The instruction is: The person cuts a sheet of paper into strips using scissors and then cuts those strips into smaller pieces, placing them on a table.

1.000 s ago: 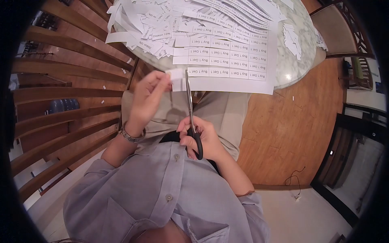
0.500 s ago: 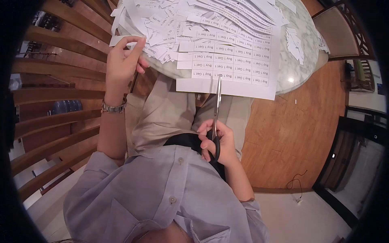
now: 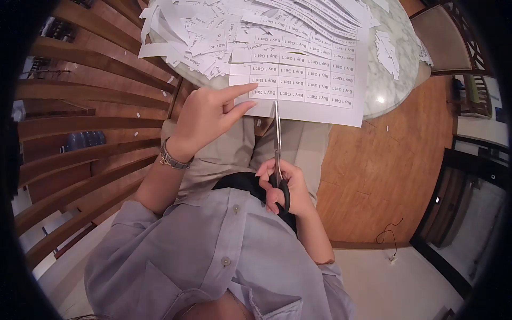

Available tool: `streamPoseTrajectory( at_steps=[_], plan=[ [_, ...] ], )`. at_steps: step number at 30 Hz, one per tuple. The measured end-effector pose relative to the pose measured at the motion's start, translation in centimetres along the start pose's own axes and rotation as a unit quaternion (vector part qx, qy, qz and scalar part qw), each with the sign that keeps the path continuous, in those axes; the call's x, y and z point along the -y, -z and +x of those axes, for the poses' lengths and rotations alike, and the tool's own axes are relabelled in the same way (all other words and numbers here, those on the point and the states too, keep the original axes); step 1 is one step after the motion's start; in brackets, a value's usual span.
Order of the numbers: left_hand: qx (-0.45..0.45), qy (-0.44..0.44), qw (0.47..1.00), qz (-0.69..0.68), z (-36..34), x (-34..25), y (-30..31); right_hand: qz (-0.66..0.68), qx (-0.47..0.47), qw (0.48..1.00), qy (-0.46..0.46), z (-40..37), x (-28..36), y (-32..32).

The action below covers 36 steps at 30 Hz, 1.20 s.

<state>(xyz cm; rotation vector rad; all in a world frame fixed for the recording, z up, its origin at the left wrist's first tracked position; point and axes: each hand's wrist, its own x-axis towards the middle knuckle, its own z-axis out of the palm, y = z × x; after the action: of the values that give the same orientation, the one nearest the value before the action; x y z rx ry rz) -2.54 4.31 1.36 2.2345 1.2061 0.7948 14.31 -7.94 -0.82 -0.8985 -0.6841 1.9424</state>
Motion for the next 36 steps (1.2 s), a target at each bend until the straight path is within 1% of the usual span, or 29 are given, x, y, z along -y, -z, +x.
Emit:
streamPoseTrajectory(
  at_steps=[6, 10, 12, 14, 19, 21, 22, 24, 27, 29, 30, 32, 36],
  plan=[
    [-0.004, 0.054, 0.997, -0.055, -1.1, 0.1, -0.7, -0.017, 0.011, 1.0, -0.002, 0.2, 0.0, -0.1],
    [-0.021, 0.064, 0.996, -0.067, -1.2, 0.1, -0.7, -0.014, -0.003, 1.0, -0.012, 0.1, -0.2, 0.1],
    [-0.001, 0.03, 0.999, -0.035, -1.0, 0.2, -0.5, -0.006, 0.0, 1.0, -0.014, 0.0, -0.3, 0.1],
    [-0.006, 0.021, 0.999, -0.032, -0.7, 0.2, -0.7, 0.005, 0.019, 1.0, 0.0, 0.1, -0.3, 0.3],
    [-0.003, 0.008, 1.0, -0.016, -0.5, 0.4, -0.9, -0.007, 0.013, 1.0, -0.006, 0.0, -0.3, 0.3],
    [-0.058, -0.041, 0.997, -0.025, -0.6, 0.8, -1.6, -0.009, 0.008, 1.0, -0.014, -0.1, -0.2, 0.3],
    [-0.059, -0.042, 0.997, -0.025, -0.6, 0.9, -1.6, 0.0, 0.012, 1.0, -0.018, -0.2, -0.1, 0.4],
    [-0.069, -0.074, 0.995, -0.014, -0.7, 1.0, -1.6, 0.008, 0.017, 1.0, -0.022, -0.3, -0.1, 0.4],
    [-0.061, -0.084, 0.995, -0.003, -0.9, 1.0, -1.6, -0.009, 0.013, 0.999, -0.035, -0.3, -0.3, 0.4],
    [-0.054, -0.1, 0.994, 0.001, -1.0, 1.0, -1.5, 0.048, 0.05, 0.997, 0.022, 0.1, -1.0, 0.7],
    [-0.047, -0.117, 0.992, 0.005, -1.0, 1.1, -1.5, 0.048, 0.05, 0.997, 0.022, 0.2, -1.0, 0.7],
    [-0.054, -0.127, 0.99, 0.013, -1.1, 1.0, -1.5, 0.006, 0.047, 0.999, 0.014, 0.3, -0.7, 0.7],
    [-0.053, -0.143, 0.988, 0.016, -1.2, 1.2, -1.4, 0.007, 0.039, 0.999, 0.017, 0.5, -0.3, 0.4]
  ],
)
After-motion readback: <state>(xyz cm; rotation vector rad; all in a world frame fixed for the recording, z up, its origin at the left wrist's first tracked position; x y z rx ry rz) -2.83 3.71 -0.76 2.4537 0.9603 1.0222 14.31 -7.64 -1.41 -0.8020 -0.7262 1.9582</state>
